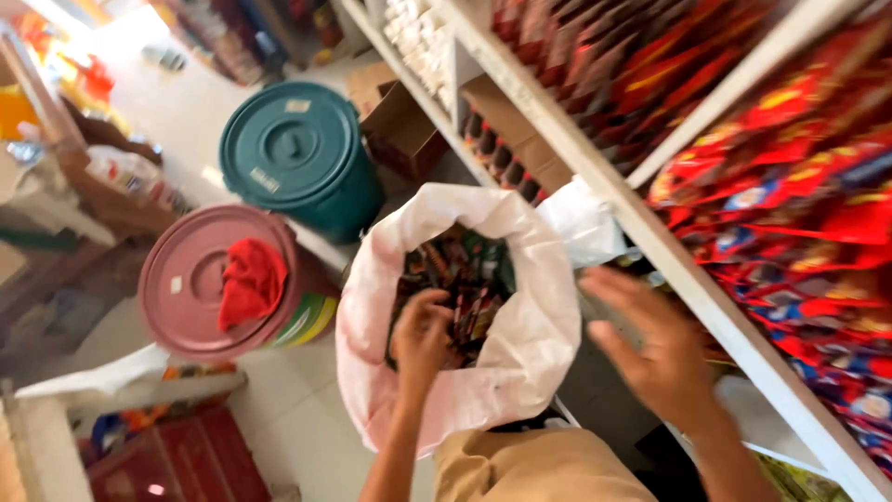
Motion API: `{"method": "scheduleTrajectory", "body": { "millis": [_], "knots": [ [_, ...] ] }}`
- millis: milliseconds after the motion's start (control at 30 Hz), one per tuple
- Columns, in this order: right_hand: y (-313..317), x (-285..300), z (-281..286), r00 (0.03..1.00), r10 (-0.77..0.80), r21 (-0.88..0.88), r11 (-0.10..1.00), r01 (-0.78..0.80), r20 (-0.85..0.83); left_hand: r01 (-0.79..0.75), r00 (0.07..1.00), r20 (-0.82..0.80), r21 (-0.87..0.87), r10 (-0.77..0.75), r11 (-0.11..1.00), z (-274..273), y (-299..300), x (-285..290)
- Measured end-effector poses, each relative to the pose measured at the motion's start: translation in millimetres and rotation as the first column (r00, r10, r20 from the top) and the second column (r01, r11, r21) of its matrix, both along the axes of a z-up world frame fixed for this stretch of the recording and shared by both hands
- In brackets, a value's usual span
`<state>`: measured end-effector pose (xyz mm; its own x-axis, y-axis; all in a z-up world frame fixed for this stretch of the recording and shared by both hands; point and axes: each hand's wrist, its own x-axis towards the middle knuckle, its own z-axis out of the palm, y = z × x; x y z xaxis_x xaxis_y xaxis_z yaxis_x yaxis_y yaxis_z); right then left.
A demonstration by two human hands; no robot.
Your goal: Restocking packets of instant noodles onto a grocery store shelf from a large sack.
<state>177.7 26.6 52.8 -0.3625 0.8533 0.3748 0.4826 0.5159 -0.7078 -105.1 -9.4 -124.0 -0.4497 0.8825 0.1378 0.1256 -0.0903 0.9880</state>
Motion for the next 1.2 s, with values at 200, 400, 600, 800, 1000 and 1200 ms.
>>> {"method": "scheduleTrajectory", "body": {
  "millis": [200,400,600,800,1000,1200],
  "knots": [
    [4.3,-85.3,-158.7,0.931,0.362,-0.355,0.866,-0.351,-0.039,0.25,0.903,-0.236,-0.391,-0.359,0.886,-68.3,-36.5,18.4],
    [0.5,-104.9,-210.0,0.749,0.534,-0.412,0.83,-0.376,0.392,0.076,0.661,-0.41,-0.796,-0.628,0.6,-145.2,1.0,-8.9],
    [0.7,-110.8,-208.2,0.712,0.531,-0.446,0.831,-0.332,0.459,-0.19,0.872,-0.488,-0.397,-0.031,0.898,44.9,89.8,-33.5],
    [3.5,-108.5,-202.2,0.748,0.52,-0.465,0.827,-0.318,0.413,-0.165,0.986,-0.054,-0.358,0.156,0.919,-55.1,59.3,-55.1],
    [4.9,-105.5,-207.9,0.757,0.532,-0.479,0.813,-0.332,0.379,-0.069,0.979,-0.193,-0.617,-0.066,0.784,-109.8,36.2,-57.1],
    [13.5,-102.3,-210.2,0.857,0.469,-0.412,0.838,-0.357,0.212,-0.032,0.763,-0.537,-0.586,-0.358,0.81,-94.7,4.4,-48.0]
  ]
}}
